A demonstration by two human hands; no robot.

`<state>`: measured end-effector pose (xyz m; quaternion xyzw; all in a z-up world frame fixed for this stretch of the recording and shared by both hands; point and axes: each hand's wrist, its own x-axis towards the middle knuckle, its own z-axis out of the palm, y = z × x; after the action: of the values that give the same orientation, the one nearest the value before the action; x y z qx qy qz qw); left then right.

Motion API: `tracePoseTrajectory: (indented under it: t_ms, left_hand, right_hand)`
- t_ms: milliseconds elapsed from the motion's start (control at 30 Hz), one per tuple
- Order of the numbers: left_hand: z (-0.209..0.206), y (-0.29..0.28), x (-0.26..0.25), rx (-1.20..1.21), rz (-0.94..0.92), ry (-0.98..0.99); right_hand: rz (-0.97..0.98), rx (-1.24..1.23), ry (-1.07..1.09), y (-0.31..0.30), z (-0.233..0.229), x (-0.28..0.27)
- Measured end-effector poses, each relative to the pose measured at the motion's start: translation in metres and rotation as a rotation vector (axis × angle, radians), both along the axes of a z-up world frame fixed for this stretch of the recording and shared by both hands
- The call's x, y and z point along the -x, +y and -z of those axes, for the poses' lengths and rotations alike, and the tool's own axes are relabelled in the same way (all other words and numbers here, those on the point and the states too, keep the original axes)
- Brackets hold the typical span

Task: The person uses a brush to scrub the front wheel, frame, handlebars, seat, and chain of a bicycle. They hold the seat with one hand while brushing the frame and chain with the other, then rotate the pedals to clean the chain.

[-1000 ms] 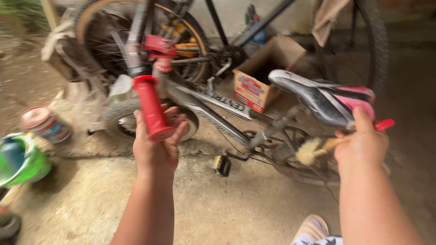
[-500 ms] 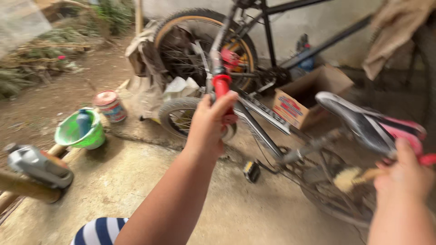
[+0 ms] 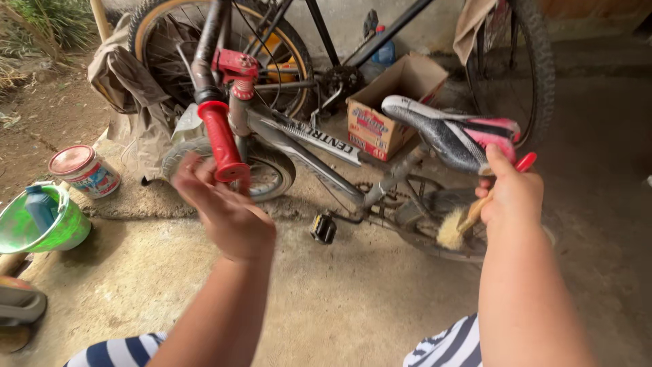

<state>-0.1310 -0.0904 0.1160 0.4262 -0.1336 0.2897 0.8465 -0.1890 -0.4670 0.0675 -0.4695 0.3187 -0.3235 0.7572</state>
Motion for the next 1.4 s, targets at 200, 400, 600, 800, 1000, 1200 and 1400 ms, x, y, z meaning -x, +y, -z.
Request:
tracePoseTrajectory:
  t_ms: [200,400,600,800,1000,1200,1400]
  left_hand:
    - [-0.043,0.033,-0.009,-0.504,-0.047,0.145]
    - [-0.086,0.065,-0.009,-0.809,0.202,0.337]
    - [-0.092,0.066,-0.002,-0.77,0.344,0.421]
    - [-0.086,0.057,-0.008,-0.245,0.437,0.676]
    - [-0.105,0.066,-0.026,-0.287,0.538,0.845]
    - [-0.105,0.047,-0.039,-0.433,0.411,0.844]
    - [-0.117,0.051,-0.044,-0.676,0.254,0.919]
  right_hand:
    - [-0.205,-0.015,0.019,-0.038,0.014,0.003]
    - [-0.399,-0.174,-0.312,-0.062,0.035,-0.002]
    - [-0.35,-0.084,-0.033,-0.07,0.024,-0.008]
    - [-0.328,-0.112,-0.246,-0.055,0.02,-0.006]
    - [-0.413,-0.101,-0.15,-0.054,0.017,0.0]
    - [-0.384,-0.062,-0.058,-0.07,0.037,-0.019]
    - [-0.376,-0.108,-0.177,-0.078,0.056,-0.032]
